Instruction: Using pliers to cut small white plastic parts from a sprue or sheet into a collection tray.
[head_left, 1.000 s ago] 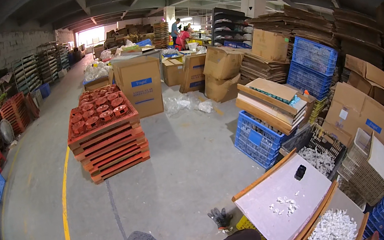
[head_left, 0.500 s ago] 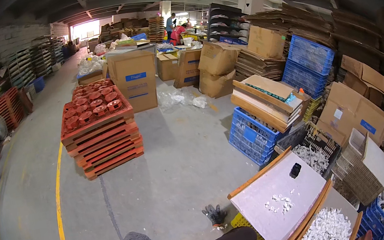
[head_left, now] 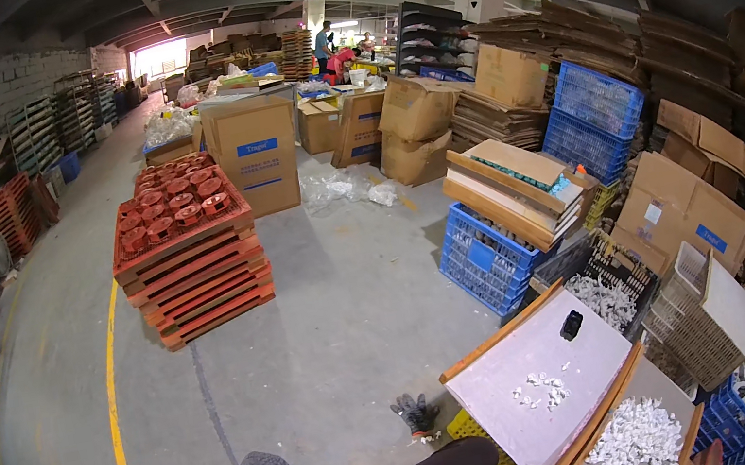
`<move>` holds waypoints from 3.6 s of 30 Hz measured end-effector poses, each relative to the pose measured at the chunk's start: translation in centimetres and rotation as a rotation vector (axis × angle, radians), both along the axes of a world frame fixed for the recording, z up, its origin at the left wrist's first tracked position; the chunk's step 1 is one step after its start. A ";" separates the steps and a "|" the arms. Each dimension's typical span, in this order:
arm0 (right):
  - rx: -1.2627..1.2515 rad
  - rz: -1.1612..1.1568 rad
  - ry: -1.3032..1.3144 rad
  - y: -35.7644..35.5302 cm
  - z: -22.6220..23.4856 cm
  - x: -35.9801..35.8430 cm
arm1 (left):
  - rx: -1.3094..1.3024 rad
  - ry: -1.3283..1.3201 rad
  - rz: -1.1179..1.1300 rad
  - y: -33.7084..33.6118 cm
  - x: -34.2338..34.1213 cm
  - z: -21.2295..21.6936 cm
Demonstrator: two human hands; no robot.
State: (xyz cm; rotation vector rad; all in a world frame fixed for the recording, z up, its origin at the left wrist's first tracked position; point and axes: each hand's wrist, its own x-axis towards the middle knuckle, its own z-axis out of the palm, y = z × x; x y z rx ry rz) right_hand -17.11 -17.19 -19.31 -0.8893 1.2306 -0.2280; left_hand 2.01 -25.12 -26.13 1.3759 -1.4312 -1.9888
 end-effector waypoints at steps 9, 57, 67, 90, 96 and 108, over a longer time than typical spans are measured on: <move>-0.505 0.073 0.308 2.9 -3.5 -0.4 | 0.090 0.093 0.096 2.1 -0.7 -3.4; -0.555 0.311 0.695 1.5 1.3 1.9 | 0.142 0.142 0.220 0.2 -0.2 0.6; -0.312 0.156 0.311 0.9 1.2 1.7 | 0.220 0.178 0.249 0.0 -0.2 -0.2; 0.060 0.027 0.176 0.8 1.8 1.5 | 0.203 0.210 0.232 0.2 0.0 -0.4; -0.611 0.316 0.748 0.5 1.7 2.6 | 0.121 0.192 0.286 -0.1 -0.4 -1.2; -0.374 0.248 0.804 -1.3 -0.3 0.5 | 0.107 0.141 0.161 0.5 -0.1 0.6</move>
